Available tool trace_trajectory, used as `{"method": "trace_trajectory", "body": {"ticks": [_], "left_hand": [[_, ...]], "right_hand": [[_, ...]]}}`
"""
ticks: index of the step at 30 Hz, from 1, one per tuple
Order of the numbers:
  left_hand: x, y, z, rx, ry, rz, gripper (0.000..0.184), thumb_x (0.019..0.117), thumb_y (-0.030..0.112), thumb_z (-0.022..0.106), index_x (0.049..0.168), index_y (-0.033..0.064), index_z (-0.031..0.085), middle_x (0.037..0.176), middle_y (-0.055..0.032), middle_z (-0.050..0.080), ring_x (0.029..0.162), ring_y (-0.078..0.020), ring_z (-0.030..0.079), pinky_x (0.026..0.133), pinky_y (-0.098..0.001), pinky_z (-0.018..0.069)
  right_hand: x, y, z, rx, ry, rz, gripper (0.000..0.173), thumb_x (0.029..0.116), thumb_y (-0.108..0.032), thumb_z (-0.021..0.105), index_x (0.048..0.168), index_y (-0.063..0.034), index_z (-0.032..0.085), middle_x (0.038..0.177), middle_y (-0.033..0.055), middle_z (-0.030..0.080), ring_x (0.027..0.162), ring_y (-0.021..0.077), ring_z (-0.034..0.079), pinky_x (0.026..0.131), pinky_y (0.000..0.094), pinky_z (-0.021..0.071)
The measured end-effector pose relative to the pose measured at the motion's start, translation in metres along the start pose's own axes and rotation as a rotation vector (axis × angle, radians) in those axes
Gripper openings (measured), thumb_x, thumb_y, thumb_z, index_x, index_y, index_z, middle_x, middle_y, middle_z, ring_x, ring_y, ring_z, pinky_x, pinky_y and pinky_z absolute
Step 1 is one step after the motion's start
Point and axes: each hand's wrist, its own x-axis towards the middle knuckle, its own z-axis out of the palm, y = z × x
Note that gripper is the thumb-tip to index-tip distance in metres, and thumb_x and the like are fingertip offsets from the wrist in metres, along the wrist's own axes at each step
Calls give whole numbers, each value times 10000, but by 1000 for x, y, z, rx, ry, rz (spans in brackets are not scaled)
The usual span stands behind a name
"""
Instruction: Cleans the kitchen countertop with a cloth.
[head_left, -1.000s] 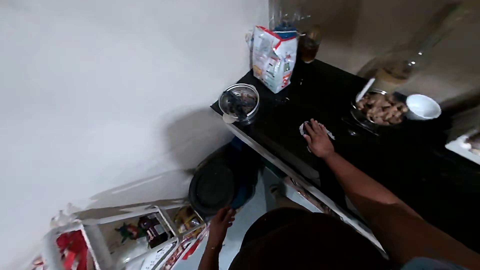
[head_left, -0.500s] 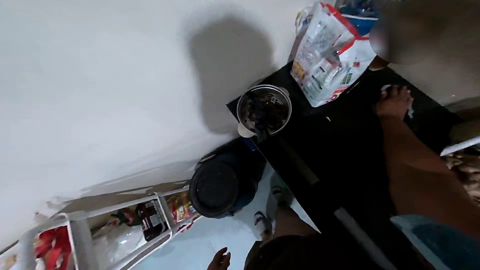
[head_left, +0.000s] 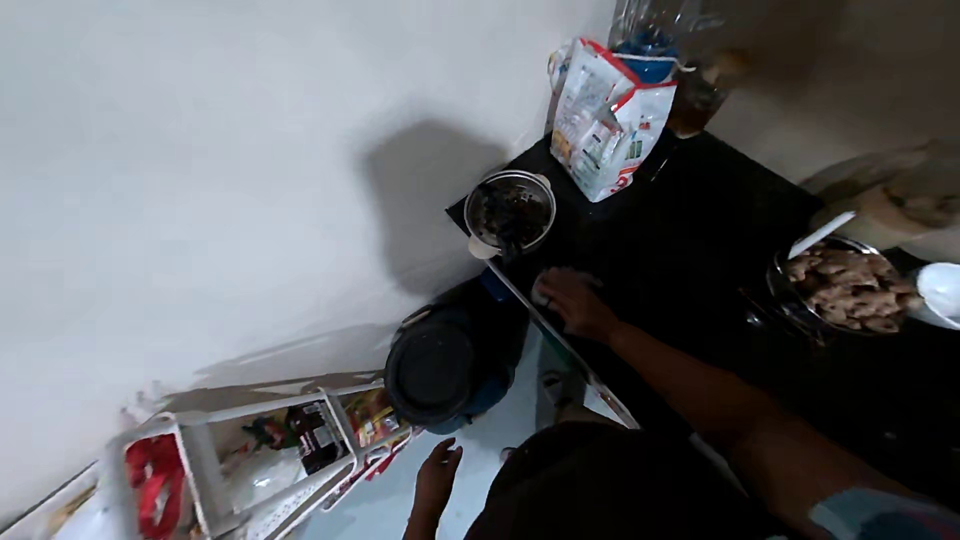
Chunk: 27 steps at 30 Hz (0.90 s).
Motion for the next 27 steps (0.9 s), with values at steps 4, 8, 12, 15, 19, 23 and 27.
{"method": "trace_trajectory", "body": {"ticks": [4,8,12,15,19,23,27], "left_hand": [[-10,-15,-20,-37,76,24,422,1065,176,559,1419,-53,533,1245,-288,658,1092,-397,678,973,-538,526],[-25,-58,-21,-207,133,-75,412,1067,149,552,1416,-67,519,1252,-300,645,1092,-397,671,956,-534,528],[-40,-90,-7,-306,114,-198,412,1071,153,550,1424,-57,512,1274,-302,633,1104,-394,667,949,-527,529],[-49,-102,1,-307,103,-221,401,1071,150,551,1411,-61,522,1244,-295,644,1079,-378,670,941,-510,530],[-49,-103,4,-259,73,-193,402,1070,158,554,1409,-58,529,1246,-292,650,1081,-382,672,946,-519,527],[-48,-101,-11,-177,122,-123,423,1073,177,551,1424,-56,517,1246,-291,651,1082,-388,673,951,-524,523],[-54,-114,-15,-262,199,-179,416,1077,173,541,1430,-46,515,1263,-290,644,1092,-388,669,947,-530,523]], "right_hand": [[-53,-79,-7,597,12,188,392,1082,-100,392,1383,43,598,1409,162,625,1265,168,612,1093,321,474],[-94,-15,-54,326,483,457,435,1111,-237,391,1416,13,575,1303,185,668,1060,202,687,933,362,571],[-117,74,-70,-350,358,594,563,1117,-359,347,1587,-51,389,1666,276,250,1540,475,246,1249,651,157],[-84,30,-33,-399,216,513,555,1106,-296,436,1590,-34,371,1678,275,216,1565,479,149,1256,652,104],[-58,-43,41,-42,18,104,452,1091,-197,424,1517,-80,520,1629,127,418,1549,315,312,1282,538,179],[-57,-99,25,528,-3,216,410,1093,-131,382,1436,-11,572,1370,171,643,1097,182,670,961,341,535],[-78,-31,-28,160,461,381,407,1088,-231,485,1470,-126,576,1476,81,592,1181,170,654,976,382,557]]}}
